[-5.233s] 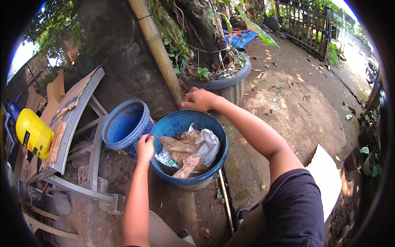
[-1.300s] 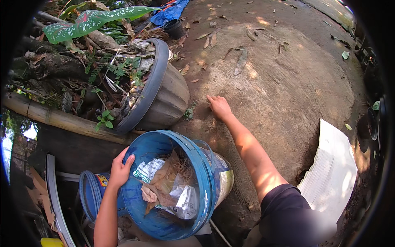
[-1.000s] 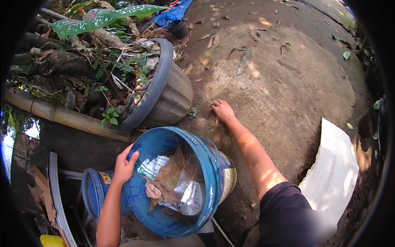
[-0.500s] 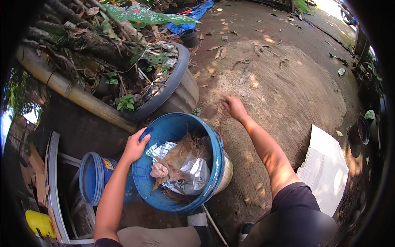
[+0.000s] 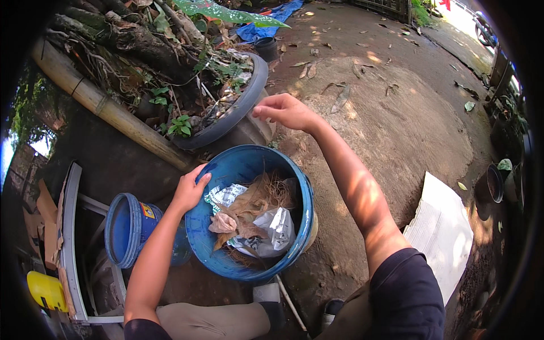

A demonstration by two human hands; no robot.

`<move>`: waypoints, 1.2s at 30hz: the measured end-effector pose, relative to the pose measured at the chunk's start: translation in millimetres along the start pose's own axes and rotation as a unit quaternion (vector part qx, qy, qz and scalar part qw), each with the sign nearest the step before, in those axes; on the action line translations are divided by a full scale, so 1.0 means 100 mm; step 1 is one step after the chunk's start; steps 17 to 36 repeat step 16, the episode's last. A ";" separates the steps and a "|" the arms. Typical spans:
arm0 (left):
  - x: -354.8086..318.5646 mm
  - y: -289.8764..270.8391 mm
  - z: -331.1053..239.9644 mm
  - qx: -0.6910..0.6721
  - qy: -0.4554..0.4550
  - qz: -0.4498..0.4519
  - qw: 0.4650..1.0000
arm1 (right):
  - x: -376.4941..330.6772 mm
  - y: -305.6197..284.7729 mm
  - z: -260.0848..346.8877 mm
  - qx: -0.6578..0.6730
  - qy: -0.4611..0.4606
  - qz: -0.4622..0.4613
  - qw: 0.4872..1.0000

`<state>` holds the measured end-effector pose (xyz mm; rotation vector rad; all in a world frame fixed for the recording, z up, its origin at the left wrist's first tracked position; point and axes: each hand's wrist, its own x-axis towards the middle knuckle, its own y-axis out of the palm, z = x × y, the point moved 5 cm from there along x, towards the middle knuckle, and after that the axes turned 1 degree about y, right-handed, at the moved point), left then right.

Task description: The person assembles a manual garden sprayer by inserting a clear tube into a blue pump head, attaching the head to a yellow bottle, and tightening the connection. They then pump the handle to pressurize the unit and place it on a wooden bench.

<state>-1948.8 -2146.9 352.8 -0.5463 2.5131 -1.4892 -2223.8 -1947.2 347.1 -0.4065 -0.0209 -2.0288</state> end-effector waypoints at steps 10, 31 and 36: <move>0.12 0.06 -0.11 0.013 0.031 -0.014 0.999 | -0.92 -0.05 -2.92 -0.477 0.331 -0.016 0.814; 0.19 0.06 -0.03 -0.005 0.013 -0.001 1.000 | -0.89 0.13 -3.11 -0.536 0.279 0.000 0.797; 0.19 0.06 -0.03 -0.005 0.013 -0.001 1.000 | -0.89 0.13 -3.11 -0.536 0.279 0.000 0.797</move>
